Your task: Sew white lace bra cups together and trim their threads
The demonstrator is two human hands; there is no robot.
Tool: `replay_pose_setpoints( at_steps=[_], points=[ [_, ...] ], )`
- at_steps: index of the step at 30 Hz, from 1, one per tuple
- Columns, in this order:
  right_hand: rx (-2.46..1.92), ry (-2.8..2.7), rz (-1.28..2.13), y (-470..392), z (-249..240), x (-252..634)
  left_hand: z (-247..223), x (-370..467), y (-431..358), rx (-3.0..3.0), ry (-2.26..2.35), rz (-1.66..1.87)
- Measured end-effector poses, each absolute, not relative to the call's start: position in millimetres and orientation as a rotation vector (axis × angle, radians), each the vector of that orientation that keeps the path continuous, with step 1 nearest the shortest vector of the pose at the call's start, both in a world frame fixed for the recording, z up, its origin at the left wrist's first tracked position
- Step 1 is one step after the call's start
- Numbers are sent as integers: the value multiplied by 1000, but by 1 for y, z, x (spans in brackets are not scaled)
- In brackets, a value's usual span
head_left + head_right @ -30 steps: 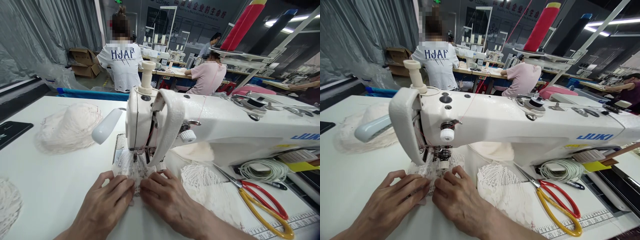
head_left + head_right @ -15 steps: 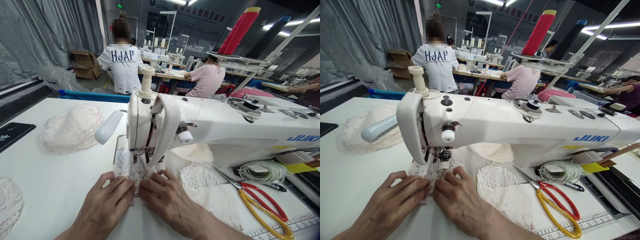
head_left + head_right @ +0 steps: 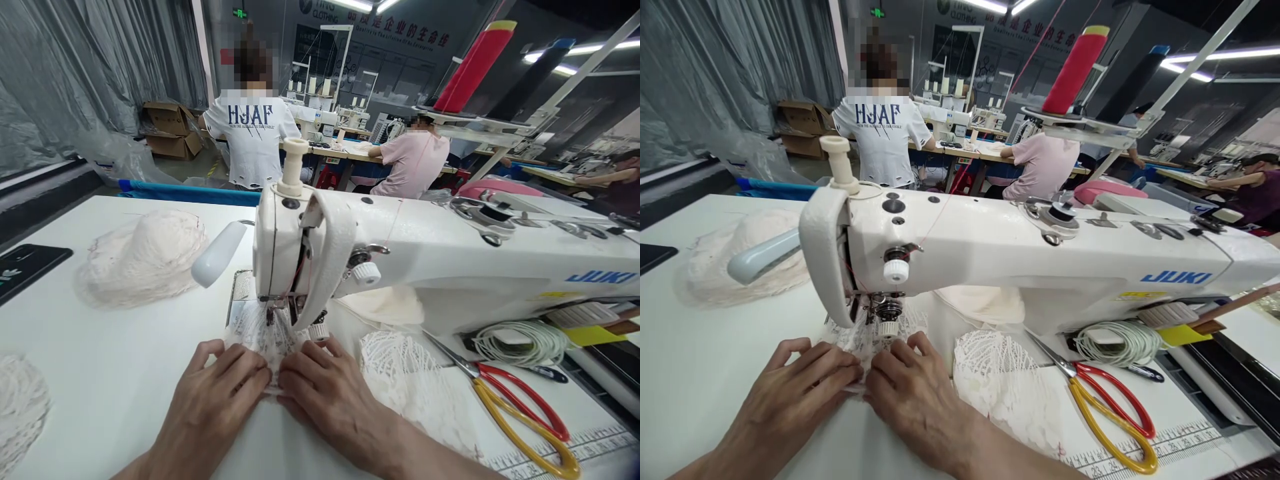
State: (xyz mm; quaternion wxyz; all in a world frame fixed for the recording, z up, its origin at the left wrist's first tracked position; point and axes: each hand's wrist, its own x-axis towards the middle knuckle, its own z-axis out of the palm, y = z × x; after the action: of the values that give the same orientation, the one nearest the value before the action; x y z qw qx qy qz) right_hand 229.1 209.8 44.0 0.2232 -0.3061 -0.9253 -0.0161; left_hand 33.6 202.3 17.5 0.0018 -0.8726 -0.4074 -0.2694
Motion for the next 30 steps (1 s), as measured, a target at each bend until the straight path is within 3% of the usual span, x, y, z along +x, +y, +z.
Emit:
replay_pose_setpoints(
  at_steps=[30],
  points=[
    [-835,-2562,-101,211,49,230,26,34,203,-2591,-992,-920]
  ],
)
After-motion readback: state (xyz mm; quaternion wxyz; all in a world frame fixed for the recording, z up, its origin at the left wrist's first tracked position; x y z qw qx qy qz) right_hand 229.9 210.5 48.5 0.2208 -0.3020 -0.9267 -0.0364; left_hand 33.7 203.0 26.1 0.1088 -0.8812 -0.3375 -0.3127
